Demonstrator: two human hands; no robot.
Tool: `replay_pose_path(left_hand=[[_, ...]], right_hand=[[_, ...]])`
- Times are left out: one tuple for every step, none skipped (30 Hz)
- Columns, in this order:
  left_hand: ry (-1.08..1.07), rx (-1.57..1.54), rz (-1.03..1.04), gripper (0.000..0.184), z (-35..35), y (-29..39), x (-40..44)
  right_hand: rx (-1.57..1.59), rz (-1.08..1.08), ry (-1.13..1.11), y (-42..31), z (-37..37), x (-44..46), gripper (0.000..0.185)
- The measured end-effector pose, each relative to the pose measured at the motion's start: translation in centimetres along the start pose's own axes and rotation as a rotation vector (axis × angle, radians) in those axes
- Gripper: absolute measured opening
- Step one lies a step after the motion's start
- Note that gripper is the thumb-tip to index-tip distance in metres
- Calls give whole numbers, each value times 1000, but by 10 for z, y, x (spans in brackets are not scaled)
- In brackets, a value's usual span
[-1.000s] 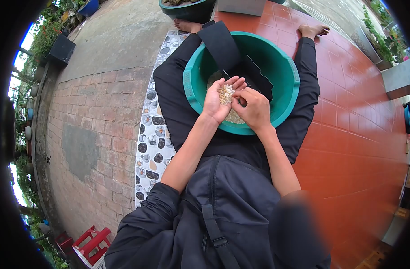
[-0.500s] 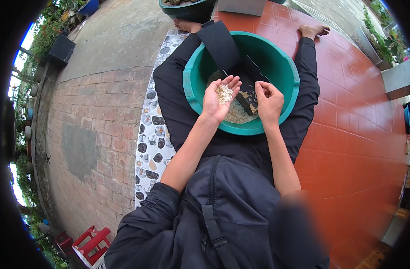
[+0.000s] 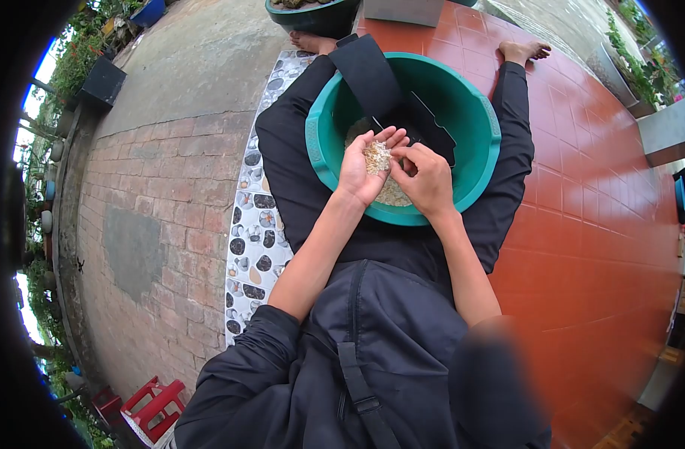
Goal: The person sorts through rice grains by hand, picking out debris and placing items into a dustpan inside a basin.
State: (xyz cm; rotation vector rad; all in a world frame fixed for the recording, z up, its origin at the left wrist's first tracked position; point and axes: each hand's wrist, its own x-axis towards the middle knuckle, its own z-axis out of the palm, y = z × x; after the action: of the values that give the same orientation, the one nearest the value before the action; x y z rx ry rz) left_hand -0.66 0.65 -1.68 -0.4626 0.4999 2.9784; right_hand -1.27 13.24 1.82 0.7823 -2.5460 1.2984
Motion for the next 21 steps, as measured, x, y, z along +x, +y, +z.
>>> replay_pose_path(left_hand=[[1, 8, -1, 41, 1, 0, 0], [1, 8, -1, 41, 1, 0, -1], [2, 9, -12, 41, 1, 1, -1], [3, 10, -22, 41, 0, 1, -1], [3, 10, -22, 41, 0, 0, 0], [-11, 22, -28, 41, -1, 0, 0], [-24, 35, -34, 41, -2, 0, 1], [-24, 35, -34, 41, -2, 0, 1], [-20, 36, -38, 41, -2, -1, 1], [-17, 37, -43, 41, -2, -1, 1], [-17, 38, -44, 41, -2, -1, 0], [-20, 35, -43, 41, -1, -1, 0], [-22, 33, -43, 41, -1, 0, 0], [-22, 33, -43, 41, -1, 0, 0], [-24, 29, -43, 41, -1, 0, 0], [-27, 26, -44, 41, -1, 0, 0], [-26, 26, -44, 41, -1, 0, 0], [-24, 27, -43, 41, 0, 0, 0], [-22, 29, -41, 41, 0, 0, -1], [-22, 29, -41, 41, 0, 0, -1], [-24, 34, -41, 41, 0, 0, -1]], right_hand=[[-28, -12, 0, 0, 0, 0, 11], [-56, -24, 1, -1, 0, -1, 11], [-56, -24, 1, 0, 1, -1, 11], [-94, -24, 2, 0, 2, -2, 11], [-131, -24, 2, 0, 2, -2, 11], [-131, -24, 2, 0, 2, -2, 11], [-140, -25, -1, -1, 2, -2, 10], [-149, -26, -3, -1, 2, -2, 10], [-149, -25, -3, 0, 3, -2, 10], [-149, -39, 2, 2, 3, -3, 10], [-150, -53, 8, 2, 4, -3, 10], [-150, -53, 8, 2, 4, -3, 10], [-144, -45, 7, 2, 3, -3, 10], [-137, -37, 5, 2, 3, -3, 9], [-137, -37, 5, 1, 2, -2, 9], [-136, -29, 6, -1, 2, -2, 9], [-136, -21, 6, -2, 2, -2, 9], [-136, -21, 6, -2, 2, -2, 9], [-148, -28, 14, -3, 3, -2, 8], [-161, -35, 21, -3, 3, -2, 8], [-161, -34, 21, -2, 4, -2, 8]])
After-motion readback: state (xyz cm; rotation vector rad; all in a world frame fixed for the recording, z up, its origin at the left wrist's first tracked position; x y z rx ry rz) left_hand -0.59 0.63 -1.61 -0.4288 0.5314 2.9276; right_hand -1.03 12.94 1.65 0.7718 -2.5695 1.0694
